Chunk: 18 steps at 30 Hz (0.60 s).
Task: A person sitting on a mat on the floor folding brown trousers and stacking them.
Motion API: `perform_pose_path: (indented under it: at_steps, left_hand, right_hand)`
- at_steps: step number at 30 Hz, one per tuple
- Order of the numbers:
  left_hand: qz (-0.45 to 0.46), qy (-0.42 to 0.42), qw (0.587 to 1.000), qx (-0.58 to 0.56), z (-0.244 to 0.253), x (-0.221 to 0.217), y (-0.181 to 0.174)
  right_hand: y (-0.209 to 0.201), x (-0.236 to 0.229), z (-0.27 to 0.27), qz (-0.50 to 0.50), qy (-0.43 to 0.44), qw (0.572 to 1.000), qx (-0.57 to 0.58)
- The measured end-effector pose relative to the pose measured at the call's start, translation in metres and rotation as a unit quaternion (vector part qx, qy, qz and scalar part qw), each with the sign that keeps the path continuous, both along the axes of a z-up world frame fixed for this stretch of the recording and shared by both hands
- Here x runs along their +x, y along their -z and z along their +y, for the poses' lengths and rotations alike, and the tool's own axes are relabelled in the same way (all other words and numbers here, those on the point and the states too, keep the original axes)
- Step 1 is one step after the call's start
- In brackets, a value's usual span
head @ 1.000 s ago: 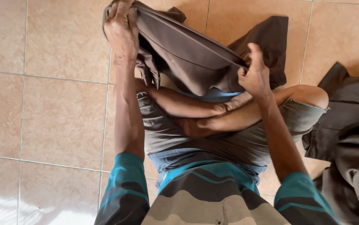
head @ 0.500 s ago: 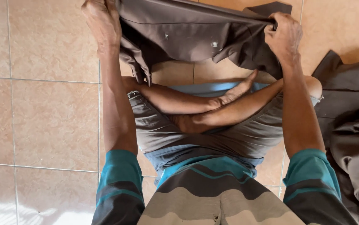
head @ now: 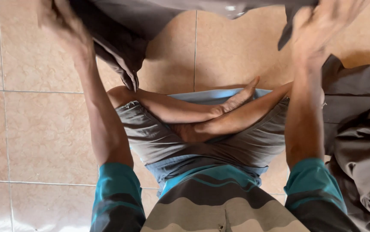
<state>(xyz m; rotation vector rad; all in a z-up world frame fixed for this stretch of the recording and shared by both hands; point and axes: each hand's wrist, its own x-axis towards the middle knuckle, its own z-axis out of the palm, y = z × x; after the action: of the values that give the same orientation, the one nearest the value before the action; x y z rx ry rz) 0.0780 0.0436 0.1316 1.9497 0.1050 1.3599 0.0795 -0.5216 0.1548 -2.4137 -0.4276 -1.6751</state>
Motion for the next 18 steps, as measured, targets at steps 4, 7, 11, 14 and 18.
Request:
perform_pose_path:
  at_steps: [4,7,11,14,18]
  left_hand:
    - [0.046,0.043,0.991,0.121,0.032,-0.073,0.040]
    - [0.374,-0.014,0.919,0.124,0.113,-0.128,0.174]
    - [0.620,-0.057,0.758,0.193,0.124,-0.140,0.212]
    - [0.277,-0.252,0.768,0.520,0.078,-0.094,0.270]
    - [0.328,0.174,0.897,0.240,-0.071,-0.070,0.157]
  right_hand:
    - [0.106,-0.046,0.028,0.259,-0.079,0.962,-0.031]
    - [0.196,-0.052,0.048,0.347,-0.100,0.928,-0.091]
    - [0.334,-0.039,0.052,0.526,-0.063,0.817,-0.229]
    - [0.316,-0.042,0.056,0.564,-0.072,0.805,-0.169]
    - [0.319,-0.048,0.050,0.570,-0.074,0.803,-0.160]
